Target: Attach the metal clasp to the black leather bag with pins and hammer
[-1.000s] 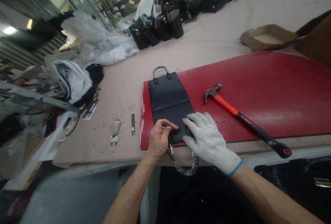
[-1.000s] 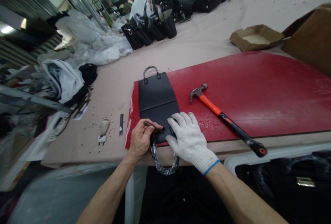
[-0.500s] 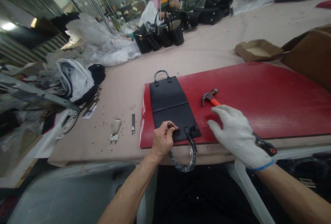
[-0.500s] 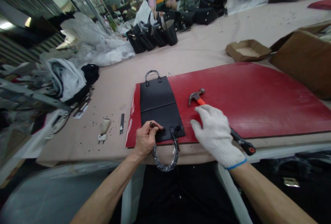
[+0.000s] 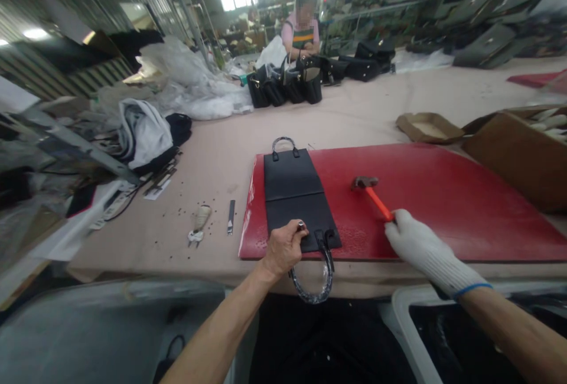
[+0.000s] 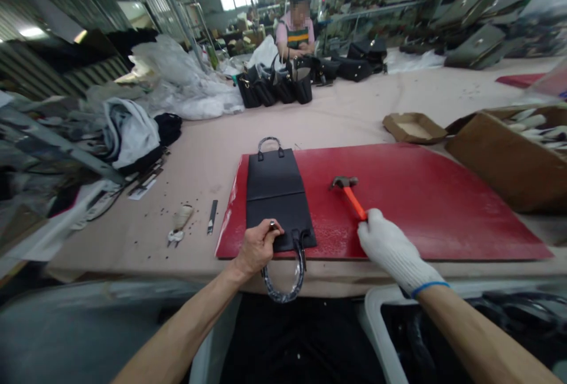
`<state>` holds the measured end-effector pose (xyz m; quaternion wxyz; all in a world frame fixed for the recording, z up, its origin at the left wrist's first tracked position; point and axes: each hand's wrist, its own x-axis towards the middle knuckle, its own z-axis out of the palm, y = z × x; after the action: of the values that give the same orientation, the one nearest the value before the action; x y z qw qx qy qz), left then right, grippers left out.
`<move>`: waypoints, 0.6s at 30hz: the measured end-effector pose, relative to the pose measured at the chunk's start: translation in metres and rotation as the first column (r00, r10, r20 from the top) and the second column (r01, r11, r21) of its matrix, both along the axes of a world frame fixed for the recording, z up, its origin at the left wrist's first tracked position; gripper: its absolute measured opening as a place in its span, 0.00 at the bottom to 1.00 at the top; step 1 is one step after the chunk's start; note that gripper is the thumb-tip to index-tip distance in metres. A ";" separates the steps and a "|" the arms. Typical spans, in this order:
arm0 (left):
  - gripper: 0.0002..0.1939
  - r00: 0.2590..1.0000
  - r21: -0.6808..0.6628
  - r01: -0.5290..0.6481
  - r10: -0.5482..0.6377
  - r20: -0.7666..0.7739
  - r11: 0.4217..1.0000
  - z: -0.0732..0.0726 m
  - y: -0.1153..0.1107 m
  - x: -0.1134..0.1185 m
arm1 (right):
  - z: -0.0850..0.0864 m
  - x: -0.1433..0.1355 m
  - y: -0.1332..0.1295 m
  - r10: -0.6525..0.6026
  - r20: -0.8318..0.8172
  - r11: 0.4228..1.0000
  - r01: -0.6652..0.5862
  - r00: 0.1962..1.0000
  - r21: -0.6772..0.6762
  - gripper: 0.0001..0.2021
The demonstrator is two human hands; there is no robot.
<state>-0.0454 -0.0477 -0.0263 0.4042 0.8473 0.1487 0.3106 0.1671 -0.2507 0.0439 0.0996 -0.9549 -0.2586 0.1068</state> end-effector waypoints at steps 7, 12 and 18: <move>0.07 1.000 0.028 0.010 -0.010 -0.002 1.000 -0.006 0.002 0.001 | 0.069 -0.059 -0.011 0.324 -0.379 0.733 0.024 0.867 0.680 0.17; 0.06 1.000 0.044 0.022 -0.022 0.002 0.999 -0.005 0.002 0.001 | 0.067 -0.081 -0.010 0.431 -0.069 0.788 -0.337 0.900 0.515 0.15; 0.07 1.000 0.060 0.016 -0.016 -0.005 0.998 -0.008 0.002 0.001 | 0.083 -0.091 -0.010 0.396 0.114 0.752 -0.393 0.911 0.530 0.16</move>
<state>-0.0448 -0.0458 -0.0345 0.3807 0.8609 0.1335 0.3099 0.0759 -0.2610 0.1272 0.3410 -0.8107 -0.4731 0.0507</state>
